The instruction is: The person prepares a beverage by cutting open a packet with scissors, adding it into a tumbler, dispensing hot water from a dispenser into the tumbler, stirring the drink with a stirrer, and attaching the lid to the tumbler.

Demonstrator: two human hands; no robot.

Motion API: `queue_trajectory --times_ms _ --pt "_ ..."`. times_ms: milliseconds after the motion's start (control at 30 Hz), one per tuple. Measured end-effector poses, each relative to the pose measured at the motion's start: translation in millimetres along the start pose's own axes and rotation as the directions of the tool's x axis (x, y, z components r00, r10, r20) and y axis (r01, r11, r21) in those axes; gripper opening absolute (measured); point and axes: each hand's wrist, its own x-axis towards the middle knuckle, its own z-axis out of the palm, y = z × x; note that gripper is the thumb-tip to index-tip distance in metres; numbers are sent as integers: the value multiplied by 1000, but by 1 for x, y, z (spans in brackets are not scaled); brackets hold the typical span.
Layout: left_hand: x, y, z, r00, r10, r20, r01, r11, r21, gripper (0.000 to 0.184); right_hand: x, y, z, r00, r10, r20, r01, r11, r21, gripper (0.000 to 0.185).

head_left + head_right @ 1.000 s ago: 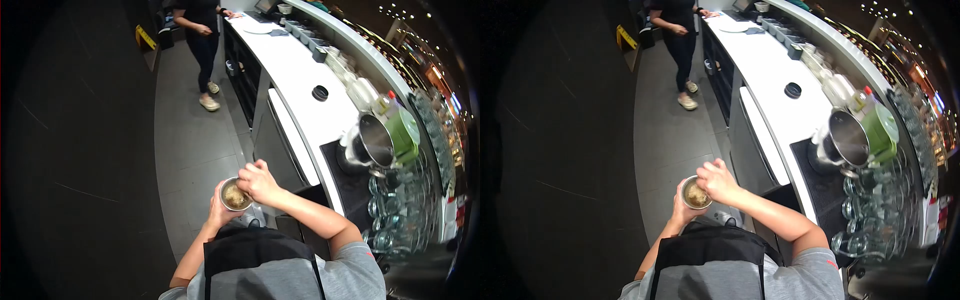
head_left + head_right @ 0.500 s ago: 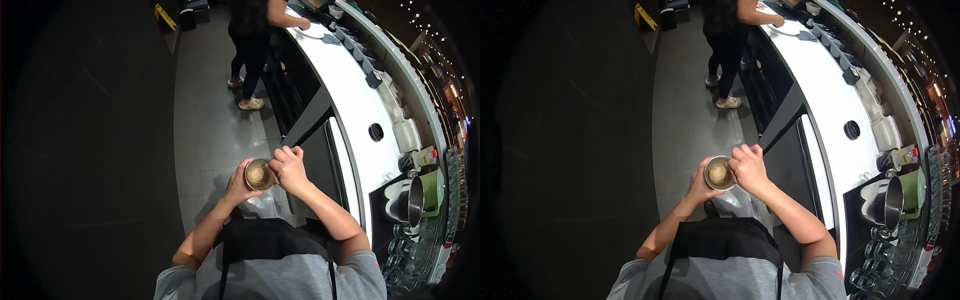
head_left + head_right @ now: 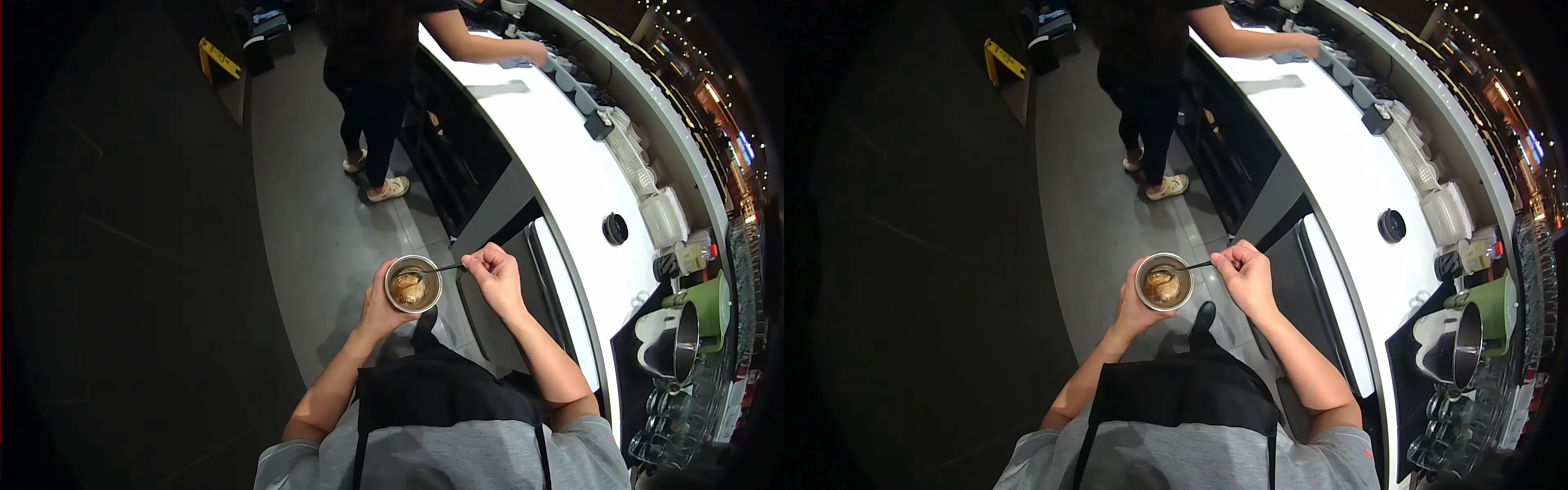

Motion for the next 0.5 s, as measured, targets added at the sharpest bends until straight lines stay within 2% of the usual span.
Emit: queue_trajectory --times_ms 67,133,167,233,300,333,433,467,500 --pt "22 0 6 1000 -17 -4 18 1000 21 101 23 -1 -10 959 -283 14 281 941 -187 12" --pt "44 -5 19 1000 -21 -2 21 1000 -1 97 39 -7 -21 847 -528 64 500 749 -435 9" --pt "55 -4 26 1000 -27 7 27 1000 -10 98 46 -13 -25 804 -576 148 563 658 -499 12" --pt "74 -2 40 999 -44 9 45 999 -26 98 61 -6 -28 791 -553 261 601 620 -505 11" --pt "95 -4 53 1000 -25 19 26 996 -82 99 78 0 -35 776 -522 353 630 638 -443 16" --pt "103 -4 58 999 -40 26 43 993 -114 100 86 0 -45 788 -470 397 610 677 -411 30" --pt "120 -1 64 999 -32 36 37 989 -146 100 113 17 -97 895 -401 195 444 753 -486 41" --pt "125 -3 65 999 -20 35 25 988 -150 99 127 28 -129 950 -288 120 311 840 -445 48" --pt "130 -6 63 999 -9 33 14 988 -151 98 134 74 -164 950 -296 -103 163 748 -644 50"
